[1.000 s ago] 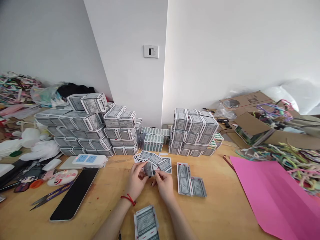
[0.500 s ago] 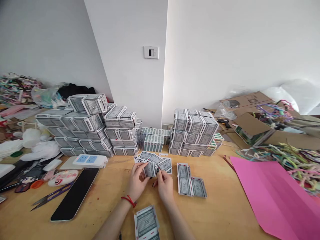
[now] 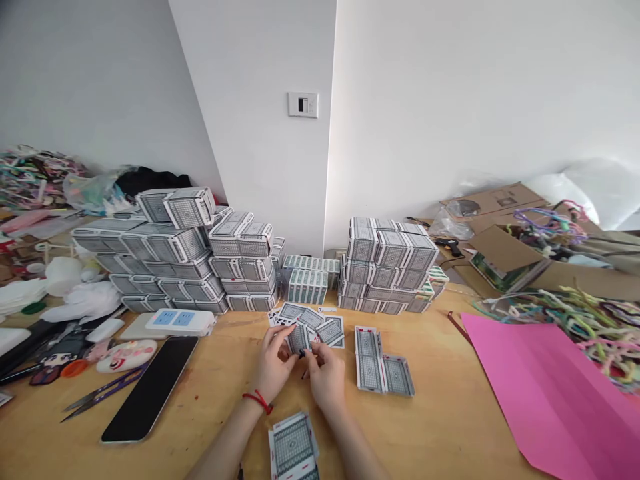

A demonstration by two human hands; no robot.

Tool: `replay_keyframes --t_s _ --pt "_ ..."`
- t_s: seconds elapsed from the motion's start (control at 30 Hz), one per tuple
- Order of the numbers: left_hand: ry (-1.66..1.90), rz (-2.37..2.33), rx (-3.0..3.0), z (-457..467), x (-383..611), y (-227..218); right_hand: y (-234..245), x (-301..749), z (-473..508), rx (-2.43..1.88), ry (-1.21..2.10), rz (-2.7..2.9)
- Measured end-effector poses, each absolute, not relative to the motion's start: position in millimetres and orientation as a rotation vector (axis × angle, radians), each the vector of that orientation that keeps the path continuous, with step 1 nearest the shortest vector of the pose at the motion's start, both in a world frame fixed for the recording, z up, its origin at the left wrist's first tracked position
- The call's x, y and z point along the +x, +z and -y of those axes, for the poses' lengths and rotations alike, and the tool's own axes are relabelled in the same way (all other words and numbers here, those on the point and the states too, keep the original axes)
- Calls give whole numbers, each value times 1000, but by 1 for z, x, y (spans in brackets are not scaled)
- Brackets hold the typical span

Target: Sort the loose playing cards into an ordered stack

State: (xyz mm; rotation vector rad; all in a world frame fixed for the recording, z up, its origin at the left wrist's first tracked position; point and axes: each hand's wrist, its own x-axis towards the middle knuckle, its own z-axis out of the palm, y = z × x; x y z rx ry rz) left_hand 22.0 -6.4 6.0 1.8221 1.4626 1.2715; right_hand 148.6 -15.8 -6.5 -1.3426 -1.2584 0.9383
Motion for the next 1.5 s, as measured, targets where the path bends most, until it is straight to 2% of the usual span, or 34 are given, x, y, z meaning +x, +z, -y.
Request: replay_keyframes --t_s 0.27,0.6,0.93,1.17,1.3,1.5 --pt "1195 -1408 1838 9 22 12 -1 150 17 -1331 922 1274" --pt "1314 -1241 1718 8 22 19 -3 151 16 -1253 834 1454" --pt "1152 -1286 1708 6 22 14 0 151 18 -1099 1107 1474" --pt "1226 -1323 1584 3 21 11 2 147 17 -1041 1319 1270" --pt "1236 -1333 1581 4 23 13 3 147 15 -1144 1224 1147" --pt "1237 -1371 1644 7 26 14 12 145 16 -1235 1004 1245"
